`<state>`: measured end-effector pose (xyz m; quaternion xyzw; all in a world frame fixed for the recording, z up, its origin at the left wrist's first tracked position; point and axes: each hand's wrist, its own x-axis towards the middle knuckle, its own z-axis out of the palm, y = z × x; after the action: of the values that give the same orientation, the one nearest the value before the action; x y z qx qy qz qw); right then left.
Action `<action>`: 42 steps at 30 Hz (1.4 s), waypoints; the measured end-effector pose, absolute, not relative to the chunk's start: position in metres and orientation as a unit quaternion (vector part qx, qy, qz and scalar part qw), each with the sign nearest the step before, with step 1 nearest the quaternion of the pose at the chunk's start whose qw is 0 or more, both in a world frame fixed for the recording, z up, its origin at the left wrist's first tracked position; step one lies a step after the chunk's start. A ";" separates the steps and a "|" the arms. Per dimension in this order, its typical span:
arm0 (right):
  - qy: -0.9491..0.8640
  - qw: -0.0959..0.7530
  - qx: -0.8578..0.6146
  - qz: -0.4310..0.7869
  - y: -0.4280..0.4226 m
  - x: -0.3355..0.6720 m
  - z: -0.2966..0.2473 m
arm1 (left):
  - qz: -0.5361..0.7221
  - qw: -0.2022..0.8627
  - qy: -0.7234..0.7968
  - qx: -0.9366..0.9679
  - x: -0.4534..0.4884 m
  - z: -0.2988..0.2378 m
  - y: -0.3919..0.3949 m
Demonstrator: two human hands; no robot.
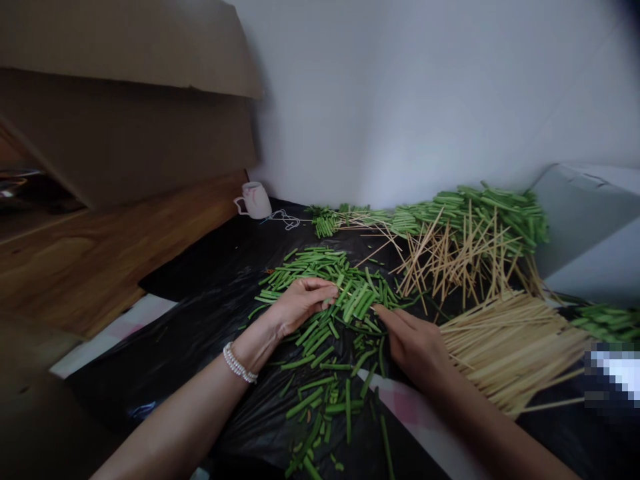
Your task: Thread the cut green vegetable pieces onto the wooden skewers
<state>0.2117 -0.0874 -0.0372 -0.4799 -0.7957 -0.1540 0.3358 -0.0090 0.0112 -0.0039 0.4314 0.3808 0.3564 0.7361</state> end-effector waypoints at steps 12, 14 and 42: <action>-0.794 0.341 -0.475 -0.163 -0.089 0.209 -0.035 | 0.363 0.637 0.393 0.555 -0.012 -0.004 0.013; -0.789 0.343 -0.480 -0.170 -0.089 0.210 -0.034 | 0.347 0.597 0.389 0.610 -0.018 -0.001 0.018; -0.779 0.334 -0.499 -0.180 -0.090 0.210 -0.036 | 0.354 0.643 0.403 0.547 -0.030 0.011 0.026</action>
<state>0.2098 -0.0896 -0.0365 -0.4990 -0.7793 -0.1798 0.3339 -0.0296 0.0262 0.0112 0.5466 0.4033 0.3538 0.6429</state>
